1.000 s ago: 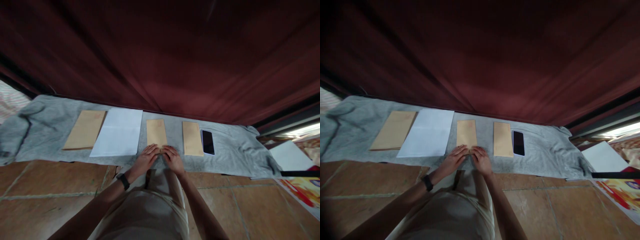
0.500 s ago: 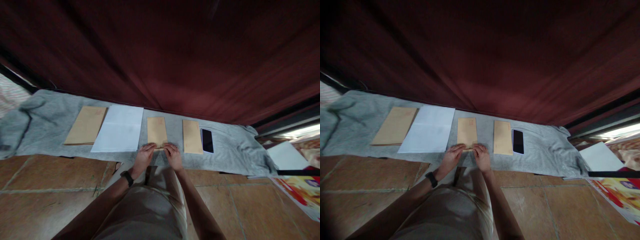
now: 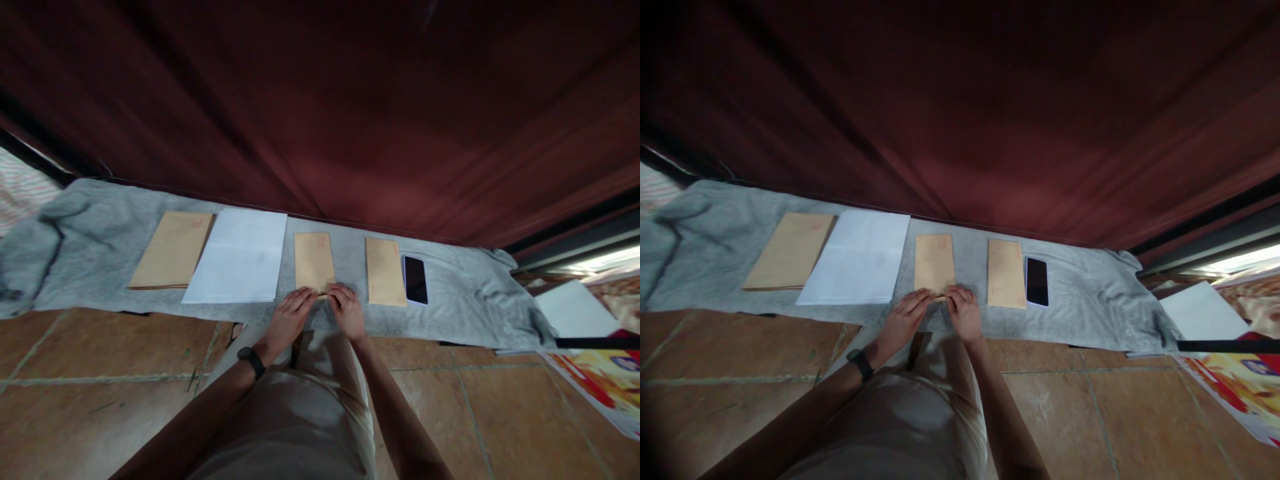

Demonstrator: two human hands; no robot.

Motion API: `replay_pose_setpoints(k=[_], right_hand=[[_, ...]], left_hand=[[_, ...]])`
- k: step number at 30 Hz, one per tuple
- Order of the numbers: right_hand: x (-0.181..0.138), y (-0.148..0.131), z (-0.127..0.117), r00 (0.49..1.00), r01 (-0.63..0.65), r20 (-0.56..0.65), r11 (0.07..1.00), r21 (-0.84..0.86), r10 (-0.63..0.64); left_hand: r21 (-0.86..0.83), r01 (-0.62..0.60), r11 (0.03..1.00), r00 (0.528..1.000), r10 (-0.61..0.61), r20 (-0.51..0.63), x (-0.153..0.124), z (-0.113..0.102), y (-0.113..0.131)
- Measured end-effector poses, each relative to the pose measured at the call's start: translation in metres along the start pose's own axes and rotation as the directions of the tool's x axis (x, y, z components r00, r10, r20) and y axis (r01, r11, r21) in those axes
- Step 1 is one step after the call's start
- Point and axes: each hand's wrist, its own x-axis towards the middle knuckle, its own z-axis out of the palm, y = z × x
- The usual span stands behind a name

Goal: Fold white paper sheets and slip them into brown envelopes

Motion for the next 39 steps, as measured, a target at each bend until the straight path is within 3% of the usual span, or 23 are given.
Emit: replay_pose_setpoints(k=[6,12,20,29,35,39], right_hand=[[-0.002,0.003,-0.002,1.000,0.007,0.006,0.999,0.039,-0.007],[-0.003,0.005,-0.006,0.999,0.030,0.037,0.996,0.084,-0.033],[-0.001,0.002,-0.003,1.000,-0.028,0.012,0.998,0.058,0.027],[0.006,-0.010,0.003,0.993,-0.097,-0.068,0.993,-0.063,0.093],[0.003,-0.012,0.005,0.997,-0.059,-0.047,0.995,-0.086,0.055],[-0.012,-0.027,0.015,0.999,0.040,0.013,0.995,-0.091,-0.039]], left_hand=[[-0.038,-0.019,0.999,1.000,0.019,0.012,-0.003,0.001,-0.002],[-0.089,0.032,0.996,0.999,-0.035,-0.033,-0.004,0.002,-0.002],[-0.078,0.126,0.989,0.984,-0.134,-0.117,0.007,0.001,0.005],[0.060,0.128,0.990,0.991,-0.127,-0.031,0.010,0.000,0.005],[0.087,0.029,0.996,0.999,-0.032,0.035,-0.002,0.003,0.010],[0.089,0.010,0.996,0.998,-0.015,0.061,-0.008,0.005,0.013]])
